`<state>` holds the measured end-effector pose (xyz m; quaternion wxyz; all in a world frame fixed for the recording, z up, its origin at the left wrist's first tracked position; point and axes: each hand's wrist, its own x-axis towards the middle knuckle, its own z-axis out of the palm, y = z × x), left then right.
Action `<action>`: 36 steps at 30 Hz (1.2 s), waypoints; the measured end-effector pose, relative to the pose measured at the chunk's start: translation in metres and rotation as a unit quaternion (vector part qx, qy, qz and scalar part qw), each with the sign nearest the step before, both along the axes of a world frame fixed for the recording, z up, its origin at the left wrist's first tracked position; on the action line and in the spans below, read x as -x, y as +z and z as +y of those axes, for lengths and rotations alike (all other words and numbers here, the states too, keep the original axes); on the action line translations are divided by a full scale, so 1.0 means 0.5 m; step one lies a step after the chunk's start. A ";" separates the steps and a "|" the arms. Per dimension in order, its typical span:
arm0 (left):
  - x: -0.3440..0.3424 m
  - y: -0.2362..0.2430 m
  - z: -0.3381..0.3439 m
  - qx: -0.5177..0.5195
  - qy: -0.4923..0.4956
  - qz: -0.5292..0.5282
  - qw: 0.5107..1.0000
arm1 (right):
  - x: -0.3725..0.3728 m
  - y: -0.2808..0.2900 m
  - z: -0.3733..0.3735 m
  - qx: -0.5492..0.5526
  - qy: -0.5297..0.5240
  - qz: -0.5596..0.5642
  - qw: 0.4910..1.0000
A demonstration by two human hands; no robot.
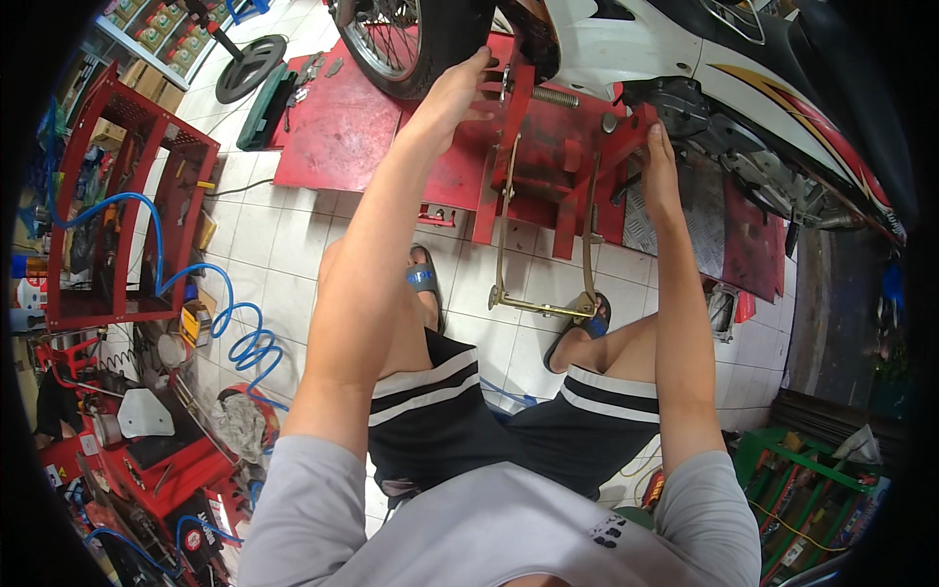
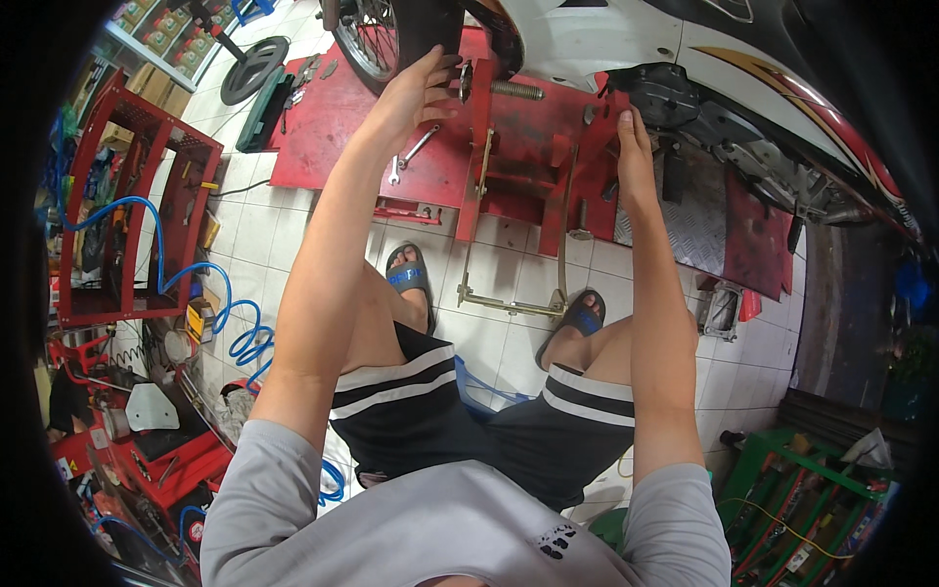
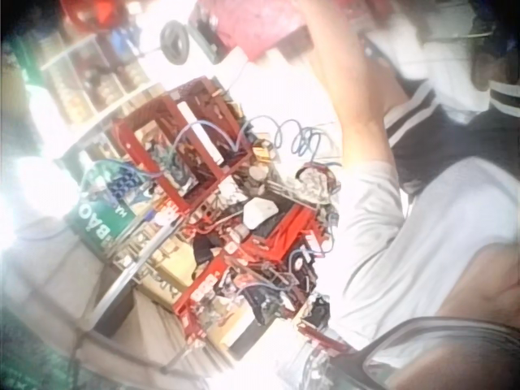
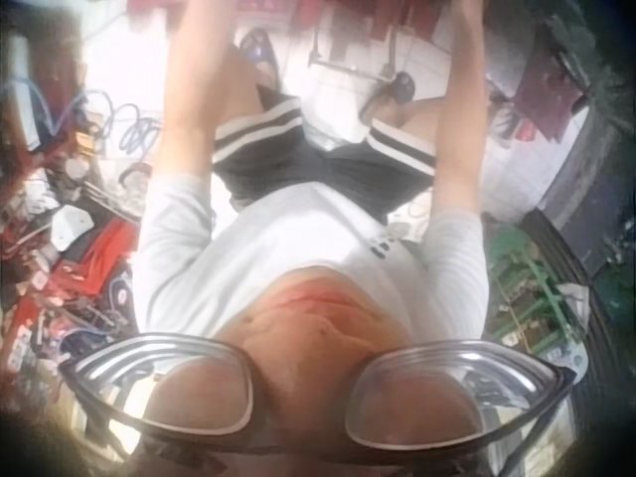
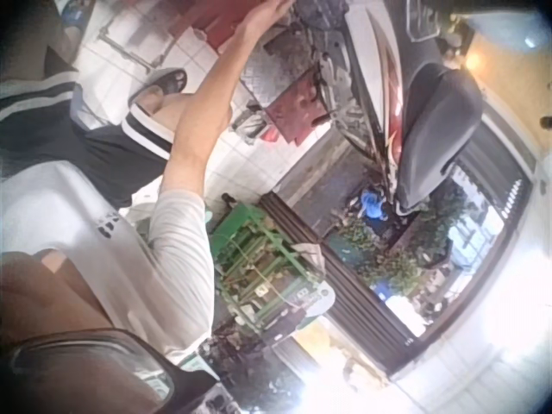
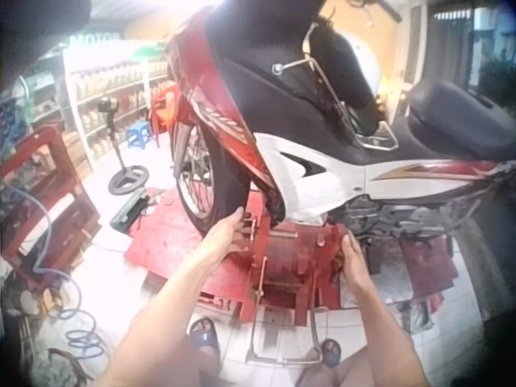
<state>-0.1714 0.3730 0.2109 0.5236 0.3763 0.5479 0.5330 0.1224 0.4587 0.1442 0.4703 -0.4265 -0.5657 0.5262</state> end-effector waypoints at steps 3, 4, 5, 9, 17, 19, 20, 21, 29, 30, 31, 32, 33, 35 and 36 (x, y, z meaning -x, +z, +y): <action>0.014 -0.008 0.005 0.060 0.020 -0.002 0.998 | 0.002 0.003 -0.001 0.007 -0.003 -0.007 1.000; 0.044 -0.014 0.011 0.125 0.020 -0.025 0.992 | 0.005 0.005 -0.003 0.002 -0.001 -0.008 1.000; 0.044 -0.012 0.012 0.139 0.059 0.000 0.988 | 0.005 0.004 -0.002 -0.002 -0.002 -0.009 1.000; 0.042 0.001 0.000 0.109 0.042 0.043 0.992 | -0.005 -0.002 0.003 0.002 -0.001 -0.021 1.000; 0.010 0.003 0.000 0.016 0.023 0.019 0.999 | -0.014 -0.011 0.013 0.000 0.015 -0.035 0.999; 0.010 -0.001 0.005 0.006 0.027 0.019 0.999 | -0.013 -0.010 0.012 0.000 0.021 -0.029 0.999; 0.010 -0.001 0.006 0.000 0.021 0.018 1.000 | -0.013 -0.008 0.010 0.005 0.026 -0.023 0.999; 0.011 -0.002 0.007 -0.006 0.015 0.017 1.000 | -0.013 -0.006 0.008 0.009 0.030 -0.018 0.999; 0.015 -0.002 0.005 0.020 0.014 0.050 0.998 | -0.012 -0.012 0.015 -0.004 0.014 -0.042 0.999; 0.013 0.002 0.003 0.039 0.020 0.055 0.998 | -0.015 -0.014 0.018 -0.007 0.012 -0.046 0.999; 0.014 0.008 0.004 0.130 0.026 0.044 0.990 | -0.019 -0.017 0.020 -0.008 0.011 -0.048 0.999; 0.019 0.021 0.002 0.221 0.032 0.033 0.974 | -0.020 -0.018 0.021 -0.007 0.012 -0.050 0.999; 0.022 0.029 0.000 0.310 0.038 0.022 0.950 | -0.021 -0.019 0.021 -0.007 0.013 -0.052 0.999; 0.030 0.027 -0.008 0.253 0.003 0.044 0.967 | -0.017 -0.023 0.020 -0.028 -0.011 -0.053 0.998; 0.033 0.026 -0.010 0.224 -0.014 0.055 0.973 | -0.014 -0.023 0.020 -0.039 -0.023 -0.053 0.998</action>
